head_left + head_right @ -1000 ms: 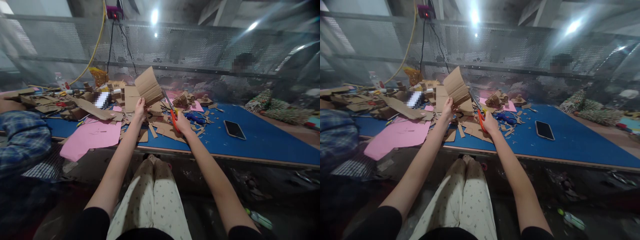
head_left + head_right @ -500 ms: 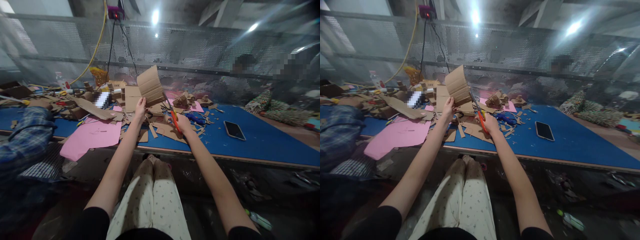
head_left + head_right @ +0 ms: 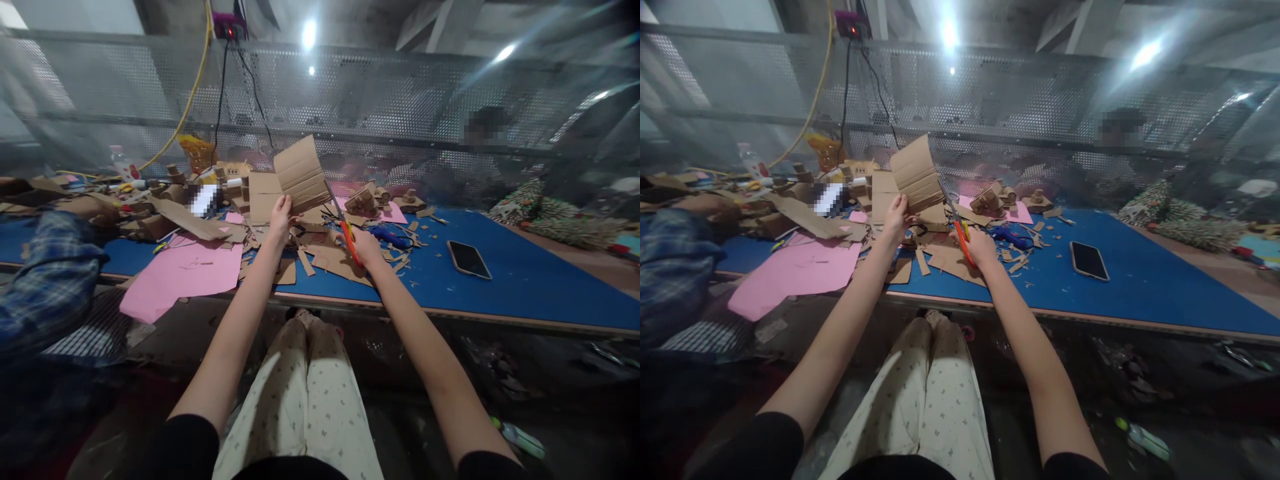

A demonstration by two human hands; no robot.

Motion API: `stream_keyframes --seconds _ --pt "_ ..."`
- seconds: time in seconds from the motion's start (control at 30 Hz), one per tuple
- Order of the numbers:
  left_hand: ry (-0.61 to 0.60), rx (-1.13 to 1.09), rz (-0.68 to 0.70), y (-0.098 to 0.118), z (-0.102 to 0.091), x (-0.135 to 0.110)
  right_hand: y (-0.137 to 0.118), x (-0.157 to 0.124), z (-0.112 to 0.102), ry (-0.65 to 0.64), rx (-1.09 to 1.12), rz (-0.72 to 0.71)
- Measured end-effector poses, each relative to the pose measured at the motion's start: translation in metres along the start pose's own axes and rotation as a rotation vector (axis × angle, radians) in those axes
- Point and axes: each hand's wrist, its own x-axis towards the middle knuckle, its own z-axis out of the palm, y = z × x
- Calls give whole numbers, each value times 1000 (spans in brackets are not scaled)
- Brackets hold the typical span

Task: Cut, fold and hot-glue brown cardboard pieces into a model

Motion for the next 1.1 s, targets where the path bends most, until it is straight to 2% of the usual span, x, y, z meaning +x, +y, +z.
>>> stream_keyframes --seconds 0.27,0.43,0.53,0.7,1.1 --pt "-20 22 -31 -1 2 -1 2 1 3 53 54 49" --pt "-189 64 -131 -8 7 -7 7 4 6 106 107 59" --pt "-229 57 -131 -10 8 -9 10 7 7 119 89 91" --pt "-194 66 -108 -12 5 -5 10 6 7 105 112 120" --pt "57 86 3 -10 2 -3 7 3 7 141 254 162"
